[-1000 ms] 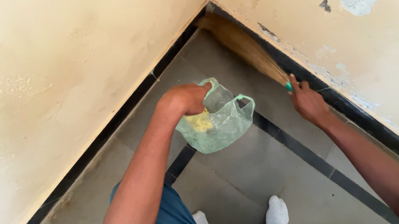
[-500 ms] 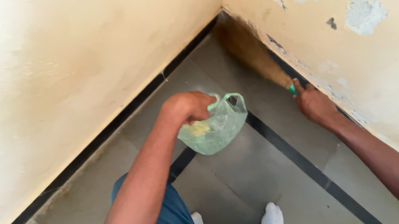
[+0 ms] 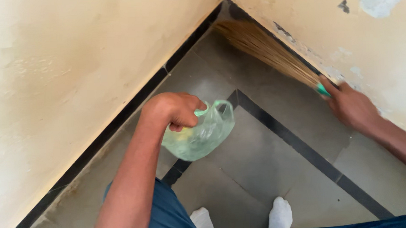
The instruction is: The person sweeps a tiled floor corner with a broom, then squats to pick up yellow debris by hand and places it into a green plastic bag. They continue sweeping and collecting small pieces of debris into the bag before standing up and walking away.
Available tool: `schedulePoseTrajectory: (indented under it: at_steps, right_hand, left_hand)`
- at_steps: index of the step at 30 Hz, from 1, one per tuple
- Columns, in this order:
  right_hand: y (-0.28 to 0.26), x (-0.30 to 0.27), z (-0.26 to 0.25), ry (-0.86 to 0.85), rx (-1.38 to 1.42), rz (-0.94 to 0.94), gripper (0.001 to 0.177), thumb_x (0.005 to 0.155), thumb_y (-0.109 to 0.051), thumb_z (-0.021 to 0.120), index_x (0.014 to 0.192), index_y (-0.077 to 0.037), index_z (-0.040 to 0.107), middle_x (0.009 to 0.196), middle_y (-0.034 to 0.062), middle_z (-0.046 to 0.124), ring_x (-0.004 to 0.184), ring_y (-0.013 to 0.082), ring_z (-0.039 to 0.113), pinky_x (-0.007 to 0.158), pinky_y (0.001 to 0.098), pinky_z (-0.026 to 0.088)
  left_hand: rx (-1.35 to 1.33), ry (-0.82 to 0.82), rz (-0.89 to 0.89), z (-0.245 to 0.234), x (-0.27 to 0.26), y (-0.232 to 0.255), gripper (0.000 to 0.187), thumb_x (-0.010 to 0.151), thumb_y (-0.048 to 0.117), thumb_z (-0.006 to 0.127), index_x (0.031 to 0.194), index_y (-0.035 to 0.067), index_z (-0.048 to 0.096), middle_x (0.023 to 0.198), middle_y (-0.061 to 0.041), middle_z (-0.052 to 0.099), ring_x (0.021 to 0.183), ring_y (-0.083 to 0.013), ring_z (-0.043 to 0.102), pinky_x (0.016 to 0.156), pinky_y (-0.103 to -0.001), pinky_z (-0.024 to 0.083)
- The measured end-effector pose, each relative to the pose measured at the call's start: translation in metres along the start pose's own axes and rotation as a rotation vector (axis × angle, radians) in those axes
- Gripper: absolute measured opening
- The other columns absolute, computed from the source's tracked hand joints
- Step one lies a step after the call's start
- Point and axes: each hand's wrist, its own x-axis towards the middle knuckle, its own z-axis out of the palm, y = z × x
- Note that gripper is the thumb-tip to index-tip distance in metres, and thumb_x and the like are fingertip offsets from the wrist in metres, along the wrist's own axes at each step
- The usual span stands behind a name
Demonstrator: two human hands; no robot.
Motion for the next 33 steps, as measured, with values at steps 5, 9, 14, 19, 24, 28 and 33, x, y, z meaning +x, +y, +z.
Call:
schedulePoseTrajectory:
  at_steps: [5,9,14,19,24,28,33]
  right_hand:
    - [-0.019,0.048,0.013,0.199,-0.104,-0.289,0.065,0.099,-0.025,0.052,0.161,-0.025,0.034,0.111,0.0178,0.06,0.096,0.0376,0.065,0.076,0.0491,0.058]
    - [0.006,0.016,0.026,-0.008,-0.259,-0.209,0.071,0.1,-0.03,0.052,0.165,-0.032,0.025,0.105,0.0136,0.058,0.095,0.0313,0.066,0.074,0.0437,0.06]
    - [0.052,-0.042,0.014,0.05,-0.276,-0.176,0.065,0.098,-0.038,0.054,0.159,-0.038,0.033,0.099,0.0075,0.06,0.094,0.0245,0.067,0.079,0.0399,0.061]
    - [0.043,-0.006,-0.003,0.225,-0.126,-0.197,0.068,0.1,-0.032,0.057,0.166,-0.031,0.04,0.105,0.0109,0.062,0.091,0.0283,0.065,0.078,0.0429,0.058]
    - [-0.005,0.036,0.013,0.256,-0.165,-0.419,0.066,0.097,-0.028,0.055,0.16,-0.032,0.035,0.115,0.0141,0.061,0.093,0.0322,0.065,0.069,0.0438,0.059]
    - [0.009,-0.002,0.039,-0.03,-0.18,-0.283,0.071,0.101,-0.033,0.053,0.165,-0.036,0.024,0.105,0.0106,0.058,0.085,0.0277,0.065,0.068,0.0421,0.058]
    - [0.079,-0.065,0.097,0.002,0.121,-0.127,0.072,0.098,-0.032,0.054,0.164,-0.03,0.027,0.098,0.0135,0.056,0.078,0.0283,0.062,0.071,0.0437,0.055]
  left_hand:
    - [0.083,0.009,0.077,0.002,-0.008,0.016,0.093,0.06,0.002,0.053,0.15,0.021,0.052,0.079,-0.02,0.073,0.065,-0.0292,0.07,0.063,-0.043,0.054]
    - [0.088,0.006,0.124,0.005,-0.007,0.007,0.093,0.058,0.002,0.055,0.148,0.022,0.053,0.078,-0.02,0.072,0.065,-0.0302,0.07,0.064,-0.045,0.055]
    - [0.117,0.038,0.096,0.001,-0.003,-0.003,0.096,0.056,-0.003,0.057,0.148,0.022,0.053,0.095,-0.018,0.074,0.081,-0.0295,0.073,0.069,-0.045,0.057]
    - [0.144,-0.011,0.053,-0.001,0.006,0.004,0.094,0.061,-0.001,0.055,0.152,0.024,0.051,0.098,-0.022,0.077,0.086,-0.033,0.075,0.074,-0.044,0.057]
    - [0.126,-0.003,0.091,-0.003,0.013,0.004,0.096,0.058,-0.003,0.056,0.151,0.022,0.05,0.088,-0.022,0.076,0.08,-0.0309,0.076,0.076,-0.044,0.058]
    - [0.122,0.003,0.085,-0.004,0.014,0.002,0.098,0.057,-0.004,0.056,0.152,0.022,0.049,0.087,-0.021,0.076,0.079,-0.031,0.075,0.075,-0.044,0.058]
    - [0.145,0.005,0.088,-0.006,0.017,0.005,0.094,0.059,0.0,0.055,0.151,0.021,0.052,0.085,-0.022,0.077,0.078,-0.0318,0.076,0.074,-0.044,0.057]
